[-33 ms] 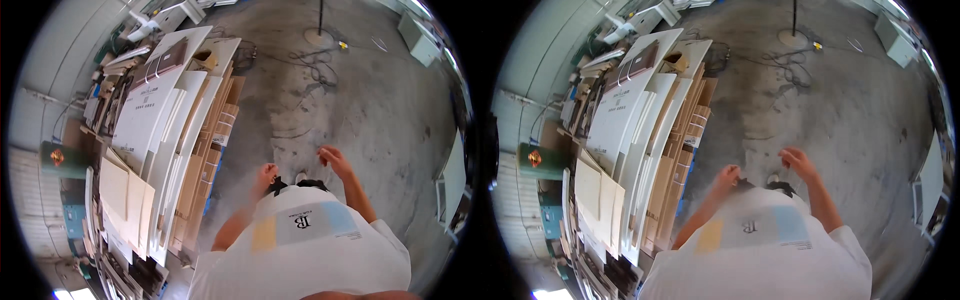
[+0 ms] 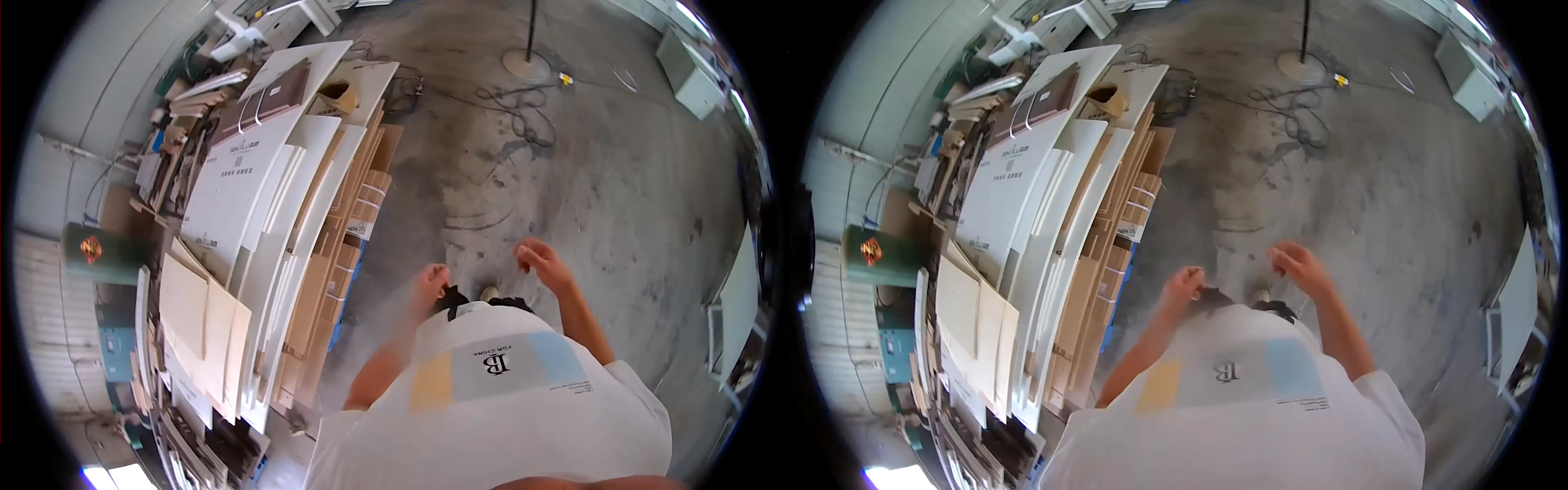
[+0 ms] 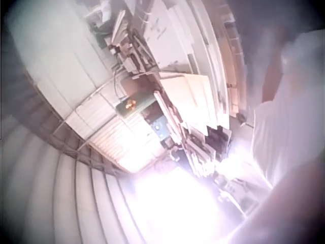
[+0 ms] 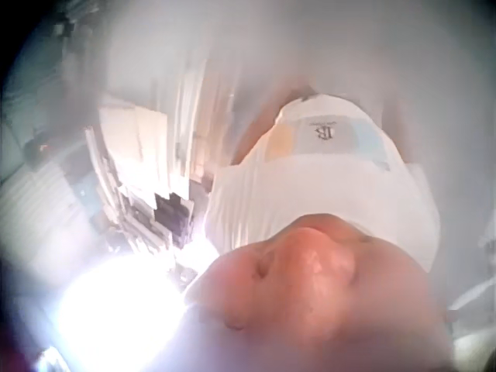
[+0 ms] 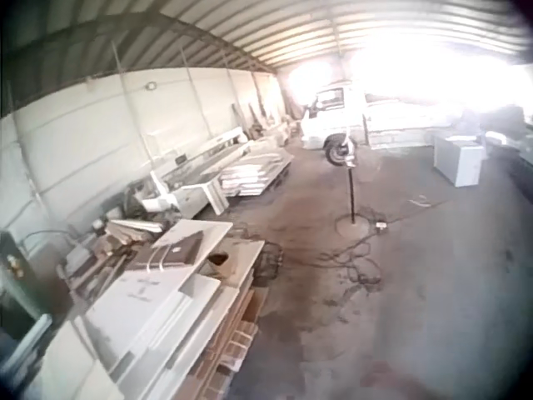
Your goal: The person scrapes the curved edge of a white board using a utility knife. They then walk across a workshop to retrieve a white plastic component from a box and insert it into a pre-drilled hole in a white cabinet panel.
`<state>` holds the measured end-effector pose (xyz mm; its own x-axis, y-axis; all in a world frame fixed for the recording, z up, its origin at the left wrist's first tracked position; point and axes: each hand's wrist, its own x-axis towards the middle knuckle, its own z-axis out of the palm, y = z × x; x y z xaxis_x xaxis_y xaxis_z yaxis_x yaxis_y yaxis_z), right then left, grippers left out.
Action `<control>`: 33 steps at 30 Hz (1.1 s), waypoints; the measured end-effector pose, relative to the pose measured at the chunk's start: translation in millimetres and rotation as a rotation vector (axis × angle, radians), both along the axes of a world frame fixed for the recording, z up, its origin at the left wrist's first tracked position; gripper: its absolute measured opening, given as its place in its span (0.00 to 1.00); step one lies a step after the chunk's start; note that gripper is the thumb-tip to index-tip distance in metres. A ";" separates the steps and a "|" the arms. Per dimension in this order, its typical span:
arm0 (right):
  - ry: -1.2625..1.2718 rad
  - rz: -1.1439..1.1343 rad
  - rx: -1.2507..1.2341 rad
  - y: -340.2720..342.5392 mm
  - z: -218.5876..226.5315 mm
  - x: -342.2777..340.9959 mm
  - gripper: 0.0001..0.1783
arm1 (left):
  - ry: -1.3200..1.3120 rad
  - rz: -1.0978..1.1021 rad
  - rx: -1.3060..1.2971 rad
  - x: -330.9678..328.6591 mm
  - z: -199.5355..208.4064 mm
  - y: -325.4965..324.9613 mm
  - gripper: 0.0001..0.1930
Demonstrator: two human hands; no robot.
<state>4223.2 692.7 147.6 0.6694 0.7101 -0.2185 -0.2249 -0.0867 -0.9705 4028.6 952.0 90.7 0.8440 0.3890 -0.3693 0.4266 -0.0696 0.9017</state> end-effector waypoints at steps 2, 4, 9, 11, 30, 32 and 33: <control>0.023 0.132 -0.001 44.4 9.1 43.0 0.18 | 0.097 0.198 -0.160 43.9 3.8 42.8 0.14; 0.029 0.210 0.007 77.6 14.2 80.4 0.19 | 0.026 0.390 -0.340 84.8 -21.8 89.1 0.14; -0.002 0.143 -0.308 129.4 -27.4 166.4 0.17 | -0.025 0.663 -0.529 243.9 -49.9 246.5 0.13; 0.036 0.040 -0.478 128.6 -67.0 188.0 0.17 | -0.076 0.760 -0.640 308.5 -76.3 333.3 0.13; 0.155 -0.142 -0.916 171.5 -58.4 292.0 0.19 | 0.058 0.971 -0.798 499.1 -178.0 550.8 0.15; 0.032 -0.037 -0.980 201.2 -52.9 328.3 0.20 | 0.092 0.858 -0.789 496.0 -157.5 499.5 0.15; -0.027 0.011 -1.012 232.8 -35.7 350.8 0.21 | 0.099 0.816 -0.753 495.4 -135.6 472.6 0.15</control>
<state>4574.0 925.4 111.9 0.6774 0.2060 -0.7062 -0.1982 -0.8734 -0.4449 4524.1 1424.6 -44.9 0.3910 0.4618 -0.7961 0.1675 0.8149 0.5549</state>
